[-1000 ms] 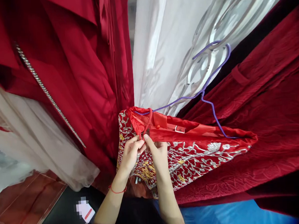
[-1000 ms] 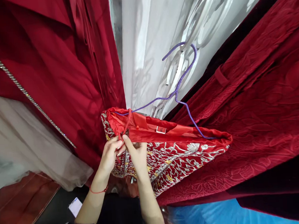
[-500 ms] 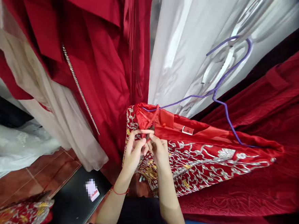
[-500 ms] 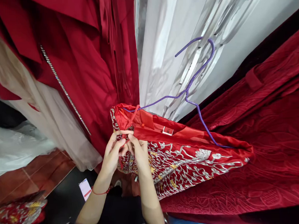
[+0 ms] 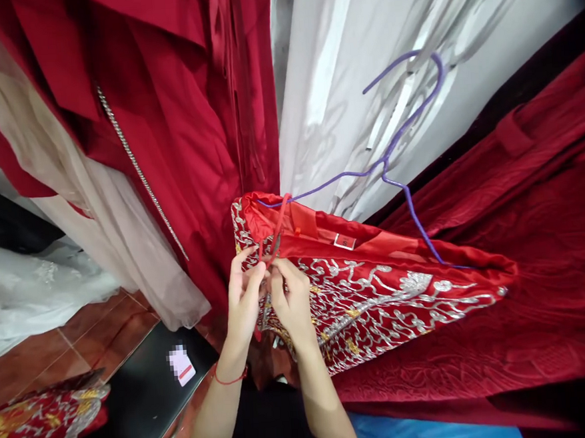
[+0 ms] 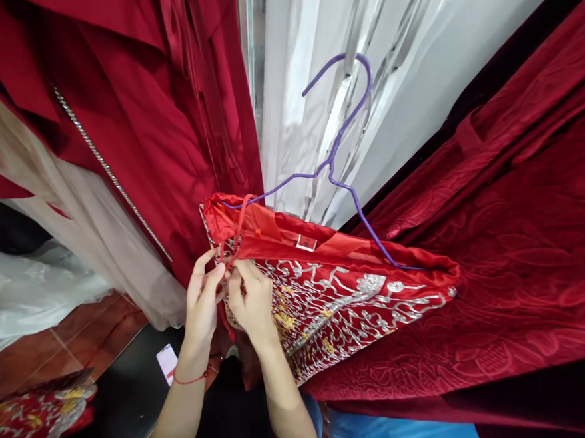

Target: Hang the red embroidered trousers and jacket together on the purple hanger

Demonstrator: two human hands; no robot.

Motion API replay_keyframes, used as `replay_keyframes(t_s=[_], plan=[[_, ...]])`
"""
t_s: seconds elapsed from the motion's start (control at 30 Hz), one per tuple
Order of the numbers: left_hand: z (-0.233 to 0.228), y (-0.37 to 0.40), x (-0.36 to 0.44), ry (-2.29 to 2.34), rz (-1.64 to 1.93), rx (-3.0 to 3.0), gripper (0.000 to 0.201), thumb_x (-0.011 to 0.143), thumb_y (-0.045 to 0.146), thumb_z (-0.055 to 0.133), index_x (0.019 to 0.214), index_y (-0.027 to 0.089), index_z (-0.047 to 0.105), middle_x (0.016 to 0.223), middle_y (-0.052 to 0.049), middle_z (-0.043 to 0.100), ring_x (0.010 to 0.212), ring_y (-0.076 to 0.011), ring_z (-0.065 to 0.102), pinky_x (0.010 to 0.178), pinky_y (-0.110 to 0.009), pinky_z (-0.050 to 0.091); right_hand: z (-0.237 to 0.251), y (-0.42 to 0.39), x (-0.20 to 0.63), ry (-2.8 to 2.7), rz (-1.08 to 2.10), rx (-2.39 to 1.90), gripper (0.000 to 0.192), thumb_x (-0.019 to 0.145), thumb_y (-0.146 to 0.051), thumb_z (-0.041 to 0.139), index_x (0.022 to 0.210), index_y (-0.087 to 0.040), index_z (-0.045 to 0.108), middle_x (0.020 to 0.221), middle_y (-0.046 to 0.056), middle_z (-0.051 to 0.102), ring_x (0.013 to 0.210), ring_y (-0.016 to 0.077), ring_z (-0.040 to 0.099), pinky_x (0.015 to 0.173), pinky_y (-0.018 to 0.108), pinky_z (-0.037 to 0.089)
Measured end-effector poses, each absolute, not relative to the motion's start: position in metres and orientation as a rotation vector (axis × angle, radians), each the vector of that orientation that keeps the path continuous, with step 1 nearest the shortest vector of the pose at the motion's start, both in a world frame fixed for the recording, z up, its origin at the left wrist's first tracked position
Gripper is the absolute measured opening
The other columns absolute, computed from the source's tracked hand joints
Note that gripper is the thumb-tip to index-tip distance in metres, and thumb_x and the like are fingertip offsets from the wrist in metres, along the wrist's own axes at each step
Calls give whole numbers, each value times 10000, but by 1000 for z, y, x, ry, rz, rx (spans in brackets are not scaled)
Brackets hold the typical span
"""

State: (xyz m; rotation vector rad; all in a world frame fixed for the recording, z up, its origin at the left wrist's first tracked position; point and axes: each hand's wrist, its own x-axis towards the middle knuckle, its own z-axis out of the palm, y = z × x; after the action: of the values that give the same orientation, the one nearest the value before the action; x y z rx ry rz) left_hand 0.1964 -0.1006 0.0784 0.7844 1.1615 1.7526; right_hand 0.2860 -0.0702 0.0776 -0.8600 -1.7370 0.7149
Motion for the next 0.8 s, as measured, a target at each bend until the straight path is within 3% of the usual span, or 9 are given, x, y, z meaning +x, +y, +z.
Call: replay_keyframes(t_s=[0.17,0.27,0.33,0.5,0.63,0.67,0.73,0.8], plan=[[71,-102,199,1160,1773,869,354,873,472,681,1104,223,580,622,61,564,565,-84,513,562,-180,419,63,-71,307,-1823,764,-999,303,998,-318,426,807,-196,627,711,5,605,632,136,533,650,260,389],[69,-99,198,1144,1742,930,289,887,458,669,1027,213,602,595,63,535,558,-81,477,564,-180,406,53,-75,324,-1760,914,-1091,336,1004,-413,435,793,-207,595,551,-56,489,489,111,443,547,245,337],[68,-95,197,1152,1717,952,298,881,452,675,1042,207,624,600,59,537,567,-83,482,582,-185,417,54,-78,334,-1755,1026,-1171,367,1005,-472,427,794,-215,581,495,-73,465,448,112,459,524,242,337],[65,-85,192,1143,1648,965,343,839,453,718,1048,189,655,625,41,565,579,-88,511,570,-187,417,69,-82,343,-1952,1139,-1379,488,1031,-454,346,652,-230,556,404,-49,525,449,148,586,644,262,452],[73,-80,182,1136,1668,1026,296,858,420,708,1036,188,665,644,35,573,587,-84,508,576,-183,424,64,-75,334,-2146,1194,-1516,599,1001,-307,385,404,-262,386,318,-6,459,438,156,564,674,270,472],[75,-79,178,1135,1676,1046,286,867,414,699,1038,187,669,654,32,577,590,-84,509,575,-183,426,62,-72,330,-2157,1163,-1540,583,978,-259,418,396,-262,384,314,-6,448,433,156,549,658,270,463],[79,-77,171,1135,1669,1096,268,885,404,680,1036,182,680,657,28,578,588,-85,507,564,-184,422,60,-66,323,-2137,1050,-1512,448,933,-174,460,493,-236,518,362,-18,488,452,154,542,619,265,433],[82,-74,164,1142,1627,1163,251,899,391,664,1028,178,696,649,24,581,592,-89,517,571,-189,428,65,-61,315,-2069,940,-1388,260,922,-144,459,806,-209,682,487,-33,575,492,146,555,600,256,408]])
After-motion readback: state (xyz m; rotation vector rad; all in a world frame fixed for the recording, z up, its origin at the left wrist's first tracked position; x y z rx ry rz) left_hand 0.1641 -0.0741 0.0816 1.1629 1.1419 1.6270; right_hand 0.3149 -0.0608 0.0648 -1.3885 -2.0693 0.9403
